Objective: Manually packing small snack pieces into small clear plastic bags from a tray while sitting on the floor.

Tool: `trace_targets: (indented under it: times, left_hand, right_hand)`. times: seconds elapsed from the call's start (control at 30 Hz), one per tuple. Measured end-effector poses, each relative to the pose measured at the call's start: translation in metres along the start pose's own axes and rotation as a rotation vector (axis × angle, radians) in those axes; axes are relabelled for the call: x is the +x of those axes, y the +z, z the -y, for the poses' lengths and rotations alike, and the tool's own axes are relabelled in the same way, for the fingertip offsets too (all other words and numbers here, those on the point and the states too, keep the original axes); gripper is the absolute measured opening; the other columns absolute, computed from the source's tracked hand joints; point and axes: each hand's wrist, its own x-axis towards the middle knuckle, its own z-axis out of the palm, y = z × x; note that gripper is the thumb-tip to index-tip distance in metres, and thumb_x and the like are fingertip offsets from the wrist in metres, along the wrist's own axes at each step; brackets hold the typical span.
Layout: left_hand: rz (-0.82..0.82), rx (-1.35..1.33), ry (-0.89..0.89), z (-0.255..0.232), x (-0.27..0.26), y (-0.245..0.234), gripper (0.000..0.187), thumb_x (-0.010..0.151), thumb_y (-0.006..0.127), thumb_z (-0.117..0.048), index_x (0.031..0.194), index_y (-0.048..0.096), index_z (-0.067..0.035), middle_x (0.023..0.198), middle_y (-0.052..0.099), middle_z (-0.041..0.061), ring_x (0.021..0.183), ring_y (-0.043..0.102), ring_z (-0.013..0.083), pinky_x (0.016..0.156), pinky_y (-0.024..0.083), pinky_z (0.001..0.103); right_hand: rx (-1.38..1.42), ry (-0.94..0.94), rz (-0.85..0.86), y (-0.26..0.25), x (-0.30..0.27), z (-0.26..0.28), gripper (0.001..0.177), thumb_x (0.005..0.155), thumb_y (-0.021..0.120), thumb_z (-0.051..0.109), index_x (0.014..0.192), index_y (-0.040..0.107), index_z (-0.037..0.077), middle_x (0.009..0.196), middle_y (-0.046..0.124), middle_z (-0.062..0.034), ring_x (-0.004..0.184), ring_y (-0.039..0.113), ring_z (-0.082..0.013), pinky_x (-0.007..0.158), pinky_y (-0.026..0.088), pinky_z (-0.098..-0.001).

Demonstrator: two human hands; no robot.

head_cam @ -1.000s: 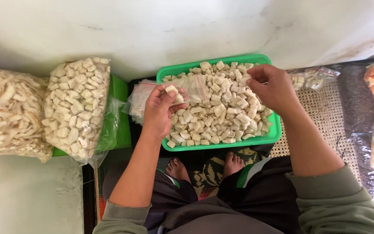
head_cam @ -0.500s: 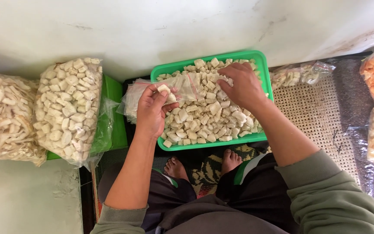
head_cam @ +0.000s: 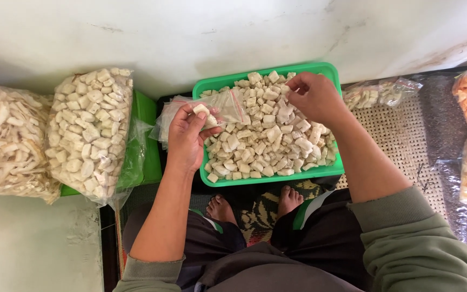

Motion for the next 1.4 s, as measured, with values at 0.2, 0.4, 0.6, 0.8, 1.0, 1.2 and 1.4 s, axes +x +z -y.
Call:
trace_targets:
  times: [0.2, 0.4, 0.6, 0.8, 1.0, 1.2, 1.4]
  left_hand:
    - [0.004, -0.003, 0.012, -0.003, -0.001, -0.001, 0.011, 0.098, 0.064, -0.004, 0.108, 0.059, -0.006, 0.107, 0.074, 0.024, 0.086, 0.078, 0.0363, 0.066, 0.071, 0.040]
    - [0.018, 0.024, -0.001, -0.002, -0.003, 0.002, 0.011, 0.099, 0.062, -0.003, 0.109, 0.058, -0.006, 0.107, 0.073, 0.023, 0.089, 0.077, 0.0347, 0.067, 0.070, 0.039]
    - [-0.027, -0.001, 0.002, 0.004, -0.004, 0.002, 0.013, 0.097, 0.067, -0.004, 0.107, 0.061, -0.006, 0.103, 0.074, 0.019, 0.083, 0.077, 0.0307, 0.065, 0.071, 0.042]
    - [-0.013, -0.011, -0.007, 0.005, -0.002, -0.003, 0.013, 0.098, 0.066, -0.004, 0.110, 0.061, -0.006, 0.105, 0.074, 0.021, 0.083, 0.077, 0.0308, 0.065, 0.071, 0.041]
    - [0.042, -0.033, -0.053, 0.010, -0.007, 0.007, 0.014, 0.099, 0.063, -0.004, 0.113, 0.060, -0.007, 0.103, 0.074, 0.022, 0.084, 0.078, 0.0313, 0.067, 0.070, 0.038]
    - [0.082, -0.048, -0.069, 0.020, -0.014, 0.018, 0.016, 0.098, 0.065, -0.004, 0.113, 0.060, -0.005, 0.103, 0.074, 0.022, 0.084, 0.077, 0.0296, 0.069, 0.070, 0.040]
    - [0.073, -0.048, -0.079, 0.022, -0.018, 0.025, 0.016, 0.098, 0.066, -0.004, 0.114, 0.061, -0.006, 0.104, 0.075, 0.016, 0.084, 0.076, 0.0234, 0.070, 0.071, 0.040]
  right_hand:
    - [-0.114, -0.018, 0.030, -0.007, -0.001, 0.003, 0.031, 0.084, 0.070, 0.025, 0.114, 0.077, 0.025, 0.106, 0.076, -0.0057, 0.105, 0.071, -0.0250, 0.093, 0.056, -0.0444]
    - [-0.314, -0.385, -0.141, 0.025, 0.003, 0.020, 0.032, 0.091, 0.076, 0.025, 0.123, 0.078, 0.026, 0.111, 0.067, -0.0104, 0.107, 0.059, -0.0383, 0.092, 0.054, -0.0479]
    - [-0.380, -0.355, -0.064, 0.046, 0.018, 0.009, 0.026, 0.094, 0.070, 0.022, 0.118, 0.077, 0.027, 0.112, 0.065, -0.0058, 0.110, 0.054, -0.0337, 0.092, 0.053, -0.0452]
    - [0.086, -0.155, -0.069, 0.025, 0.011, 0.015, 0.022, 0.089, 0.077, 0.023, 0.111, 0.075, 0.025, 0.098, 0.074, 0.0004, 0.090, 0.067, -0.0163, 0.076, 0.055, -0.0337]
    - [1.057, -0.028, 0.034, 0.018, -0.025, 0.045, 0.022, 0.088, 0.068, -0.011, 0.109, 0.063, -0.007, 0.090, 0.069, -0.0167, 0.075, 0.075, -0.0251, 0.066, 0.069, -0.0350]
    - [1.149, -0.066, 0.050, 0.022, -0.050, 0.046, 0.023, 0.085, 0.071, -0.016, 0.107, 0.067, -0.010, 0.092, 0.071, -0.0194, 0.079, 0.078, -0.0306, 0.070, 0.071, -0.0405]
    - [1.097, -0.073, 0.042, 0.014, -0.061, 0.043, 0.026, 0.083, 0.077, -0.012, 0.107, 0.069, -0.009, 0.090, 0.071, -0.0173, 0.077, 0.076, -0.0250, 0.068, 0.069, -0.0377]
